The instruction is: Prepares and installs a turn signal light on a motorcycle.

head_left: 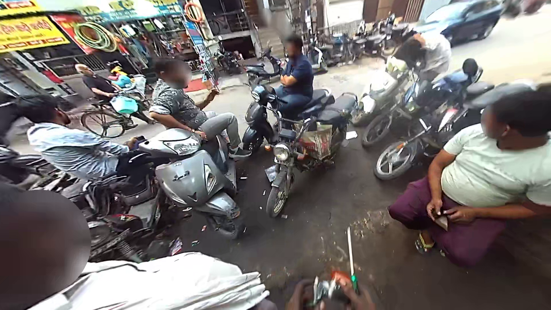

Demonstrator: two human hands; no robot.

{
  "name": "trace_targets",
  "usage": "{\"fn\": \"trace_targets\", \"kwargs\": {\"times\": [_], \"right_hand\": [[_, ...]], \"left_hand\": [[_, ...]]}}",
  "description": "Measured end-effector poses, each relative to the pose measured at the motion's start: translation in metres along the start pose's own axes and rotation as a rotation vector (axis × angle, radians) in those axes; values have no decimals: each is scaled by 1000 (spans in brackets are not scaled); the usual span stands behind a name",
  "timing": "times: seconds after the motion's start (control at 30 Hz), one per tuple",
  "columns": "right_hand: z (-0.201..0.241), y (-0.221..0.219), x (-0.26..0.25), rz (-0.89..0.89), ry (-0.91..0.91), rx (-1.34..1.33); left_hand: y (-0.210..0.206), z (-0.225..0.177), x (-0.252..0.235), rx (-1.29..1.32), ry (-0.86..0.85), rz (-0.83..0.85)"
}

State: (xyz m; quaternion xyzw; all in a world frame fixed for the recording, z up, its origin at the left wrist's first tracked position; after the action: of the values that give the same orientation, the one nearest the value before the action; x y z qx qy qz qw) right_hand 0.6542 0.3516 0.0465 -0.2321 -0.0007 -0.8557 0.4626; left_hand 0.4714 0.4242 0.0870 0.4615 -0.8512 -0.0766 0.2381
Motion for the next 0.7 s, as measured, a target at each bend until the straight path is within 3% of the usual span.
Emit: {"fn": "trace_targets", "kwargs": {"times": [0.17, 0.33, 0.5, 0.63, 0.7], "right_hand": [[36, 76, -38, -242, 98, -176], [61, 135, -70, -367, 168, -334], [89, 158, -131, -406, 177, -380], [121, 164, -200, -475, 185, -329], [143, 164, -232, -497, 172, -309]], "left_hand": [[-5, -39, -69, -192, -114, 147], [-1, -92, -145, -182, -217, 256], [4, -140, -235, 77, -333, 191], [-15, -174, -324, 10, -412, 50], [-39, -195, -357, -1, -415, 88]]}}
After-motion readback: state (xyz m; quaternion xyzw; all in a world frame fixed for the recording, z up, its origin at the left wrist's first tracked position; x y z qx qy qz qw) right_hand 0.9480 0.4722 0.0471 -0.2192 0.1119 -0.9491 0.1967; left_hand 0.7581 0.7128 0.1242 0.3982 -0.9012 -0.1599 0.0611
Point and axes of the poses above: each hand's wrist, its own x-axis away from the middle knuckle, its own y-axis out of the back of the hand, z = x × y, the point moved 5 cm from there along -x, towards the middle knuckle, and after that the axes turned 5 degrees about y, right-handed, at the moved point
